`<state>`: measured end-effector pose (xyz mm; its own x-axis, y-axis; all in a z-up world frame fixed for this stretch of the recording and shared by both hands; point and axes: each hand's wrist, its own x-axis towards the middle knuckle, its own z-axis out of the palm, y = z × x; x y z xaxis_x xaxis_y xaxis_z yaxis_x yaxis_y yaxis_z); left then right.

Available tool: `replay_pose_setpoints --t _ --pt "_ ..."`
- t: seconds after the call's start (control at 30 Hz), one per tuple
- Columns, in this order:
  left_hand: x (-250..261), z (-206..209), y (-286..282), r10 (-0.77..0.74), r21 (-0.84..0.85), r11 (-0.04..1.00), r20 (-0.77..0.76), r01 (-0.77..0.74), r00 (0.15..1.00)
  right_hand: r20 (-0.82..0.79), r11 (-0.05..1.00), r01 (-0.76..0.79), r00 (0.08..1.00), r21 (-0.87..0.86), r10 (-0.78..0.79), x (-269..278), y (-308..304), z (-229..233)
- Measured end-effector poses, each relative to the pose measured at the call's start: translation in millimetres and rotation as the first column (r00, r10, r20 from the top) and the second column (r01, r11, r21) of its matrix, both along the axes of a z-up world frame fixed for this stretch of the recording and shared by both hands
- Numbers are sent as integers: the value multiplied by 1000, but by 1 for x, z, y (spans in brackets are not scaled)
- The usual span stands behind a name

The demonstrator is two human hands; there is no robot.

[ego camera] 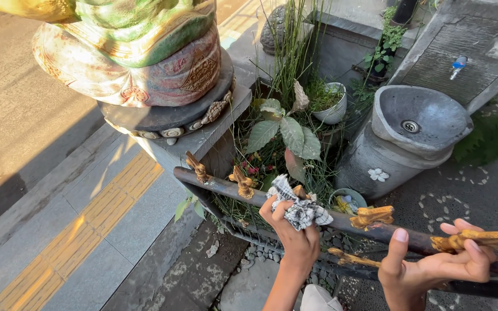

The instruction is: Wiping down an ornate metal fence with a cloth.

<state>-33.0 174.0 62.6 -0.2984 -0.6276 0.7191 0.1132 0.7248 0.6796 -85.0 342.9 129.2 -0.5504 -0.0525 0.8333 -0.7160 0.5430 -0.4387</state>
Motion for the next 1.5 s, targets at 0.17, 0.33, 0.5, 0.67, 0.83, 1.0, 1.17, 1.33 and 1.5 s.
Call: replay_pose_setpoints --t 0.17,0.33,0.5,0.67,0.83,1.0,1.17,1.33,1.5 --pt "5 -5 -1 -40 6 999 27 40 999 23 999 -29 999 -24 30 1 -1 0" --pt "-7 15 -16 14 52 999 -144 -7 990 23 999 -10 1000 -38 11 5 -6 5" --pt "2 -14 -15 129 -73 988 -76 -134 989 15 999 -4 1000 -32 4 2 -6 7" --pt "6 -15 27 -60 -155 988 -208 28 976 20 931 -250 964 -265 264 8 -12 33" --pt "-11 37 68 -190 -255 954 -102 159 977 -21 940 -277 960 -201 278 1 0 13" --pt "-20 -6 81 -158 -137 977 71 167 985 -60 948 -269 963 -168 262 -10 -1 11" --pt "-13 34 72 -166 -152 975 4 164 986 -15 961 -231 973 -150 232 -9 2 1" --pt "-13 11 71 -226 -97 968 54 231 973 -37 960 -240 971 -144 237 -11 1 3" --pt "-7 28 78 -207 -87 970 194 227 959 -55 957 -253 967 -145 247 -8 -1 5"
